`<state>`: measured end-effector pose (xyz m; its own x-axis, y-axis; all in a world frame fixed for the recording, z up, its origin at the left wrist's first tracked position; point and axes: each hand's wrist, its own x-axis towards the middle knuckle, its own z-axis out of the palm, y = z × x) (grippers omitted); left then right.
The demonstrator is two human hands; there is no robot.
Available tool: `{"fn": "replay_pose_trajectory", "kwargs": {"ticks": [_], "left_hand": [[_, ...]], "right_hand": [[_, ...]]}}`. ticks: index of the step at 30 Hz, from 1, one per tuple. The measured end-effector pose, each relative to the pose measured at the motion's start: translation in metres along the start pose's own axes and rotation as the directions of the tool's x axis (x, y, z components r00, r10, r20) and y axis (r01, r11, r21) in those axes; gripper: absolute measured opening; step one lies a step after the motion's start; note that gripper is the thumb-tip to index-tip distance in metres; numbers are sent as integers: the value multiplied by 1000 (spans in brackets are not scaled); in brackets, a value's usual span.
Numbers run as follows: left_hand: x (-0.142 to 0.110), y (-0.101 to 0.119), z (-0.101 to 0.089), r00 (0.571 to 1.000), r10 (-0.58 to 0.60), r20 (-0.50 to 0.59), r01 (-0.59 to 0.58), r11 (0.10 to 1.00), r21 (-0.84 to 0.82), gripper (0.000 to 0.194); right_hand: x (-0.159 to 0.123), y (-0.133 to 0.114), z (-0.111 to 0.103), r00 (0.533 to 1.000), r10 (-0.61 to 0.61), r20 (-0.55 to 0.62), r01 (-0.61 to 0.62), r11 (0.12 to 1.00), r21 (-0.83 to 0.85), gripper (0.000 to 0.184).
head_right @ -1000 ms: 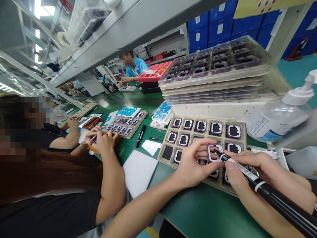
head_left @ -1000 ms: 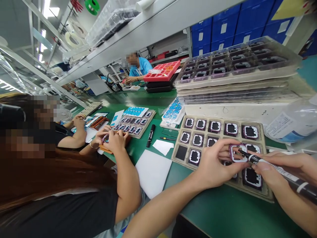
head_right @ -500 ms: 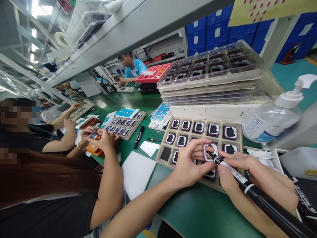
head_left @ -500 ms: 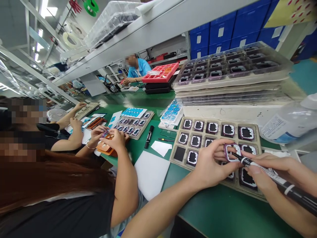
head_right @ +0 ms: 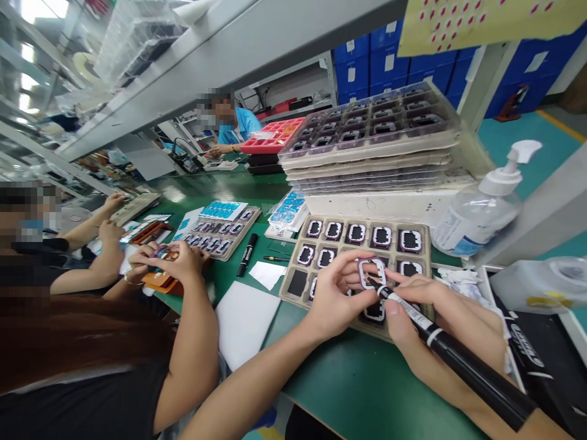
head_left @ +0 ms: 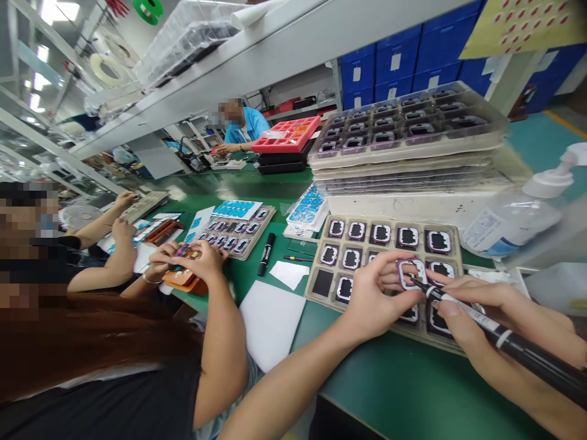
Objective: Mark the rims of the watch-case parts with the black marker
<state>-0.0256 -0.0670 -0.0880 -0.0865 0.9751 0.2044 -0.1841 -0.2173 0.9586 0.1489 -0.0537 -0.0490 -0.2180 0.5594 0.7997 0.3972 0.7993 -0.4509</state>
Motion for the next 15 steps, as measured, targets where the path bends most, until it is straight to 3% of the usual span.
{"fn": "replay_pose_trajectory", "kwargs": {"ticks": [5,15], "left_hand": [[1,9,0,996,-84,-16,82,991,-105,57],[1,16,1,993,-122,4,121,981,-151,60]], "right_hand": [[0,2,1,997,-48,53,36,978,206,17],[2,-2,0,998,-55,35,42,955,294,25]]}}
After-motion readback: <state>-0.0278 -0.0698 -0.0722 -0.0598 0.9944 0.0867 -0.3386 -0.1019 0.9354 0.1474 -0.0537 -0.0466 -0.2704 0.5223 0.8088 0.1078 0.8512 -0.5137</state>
